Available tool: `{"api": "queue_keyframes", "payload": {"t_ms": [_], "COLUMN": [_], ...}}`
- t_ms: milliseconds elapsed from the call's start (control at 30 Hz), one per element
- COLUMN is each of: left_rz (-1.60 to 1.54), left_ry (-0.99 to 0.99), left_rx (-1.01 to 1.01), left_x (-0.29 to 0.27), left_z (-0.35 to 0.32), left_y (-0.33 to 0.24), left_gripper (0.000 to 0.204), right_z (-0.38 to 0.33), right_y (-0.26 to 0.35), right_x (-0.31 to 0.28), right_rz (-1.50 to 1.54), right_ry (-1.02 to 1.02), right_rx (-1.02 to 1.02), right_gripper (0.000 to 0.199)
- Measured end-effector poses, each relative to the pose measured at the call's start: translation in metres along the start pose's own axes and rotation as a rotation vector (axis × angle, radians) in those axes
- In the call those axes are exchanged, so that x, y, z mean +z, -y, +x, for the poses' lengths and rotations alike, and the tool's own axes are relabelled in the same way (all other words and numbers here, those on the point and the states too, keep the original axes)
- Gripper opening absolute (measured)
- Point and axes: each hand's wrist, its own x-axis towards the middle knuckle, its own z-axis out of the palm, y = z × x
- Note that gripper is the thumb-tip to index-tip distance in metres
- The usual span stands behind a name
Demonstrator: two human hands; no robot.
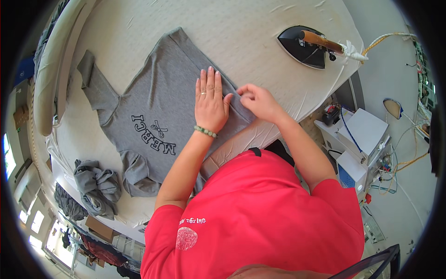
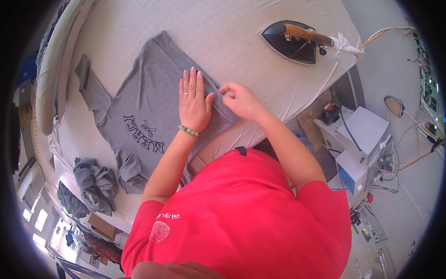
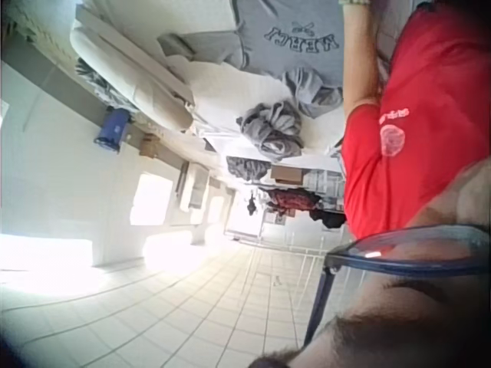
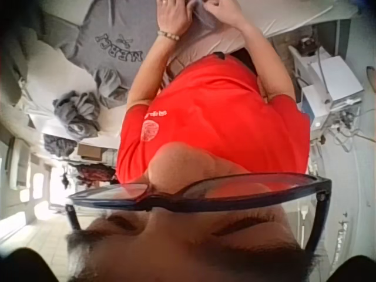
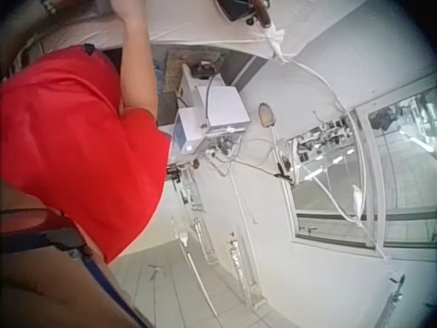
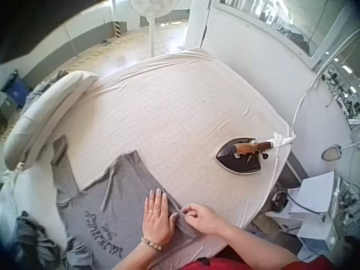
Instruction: The recorder is ironing a gray sweatshirt on a large table in a factory setting.
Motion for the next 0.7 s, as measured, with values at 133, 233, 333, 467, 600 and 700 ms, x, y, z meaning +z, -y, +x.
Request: {"api": "queue_keyframes", "payload": {"t_ms": [133, 233, 333, 467, 600, 700], "left_rz": [0.074, 0.118, 0.143, 0.135, 0.187, 0.431], "left_ry": [0.009, -0.015, -0.028, -0.017, 0.008, -0.216], "left_rx": [-0.055, -0.109, -0.09, 0.031, 0.108, 0.208], "left_x": [0.003, 0.008, 0.011, -0.008, -0.037, -0.053], "left_z": [0.009, 0.018, 0.017, 0.041, 0.1, 0.141], "left_y": [-0.01, -0.023, -0.016, 0.023, 0.096, 0.13], "left_gripper": [0.08, 0.08, 0.08, 0.08, 0.076, 0.064], "right_z": [-0.007, -0.038, -0.05, -0.047, -0.053, -0.051], "right_y": [0.001, 0.006, 0.008, -0.017, -0.036, -0.032], "right_x": [-0.003, 0.01, 0.034, 0.044, 0.047, 0.045], "right_rz": [-0.029, -0.327, -0.599, -0.766, -0.989, -1.012], "right_ry": [0.043, -0.121, -0.291, -0.236, -0.136, -0.156], "right_rx": [0.007, -0.114, -0.433, -0.781, -0.659, -0.643], "right_gripper": [0.027, 0.034, 0.05, 0.072, 0.087, 0.09]}}
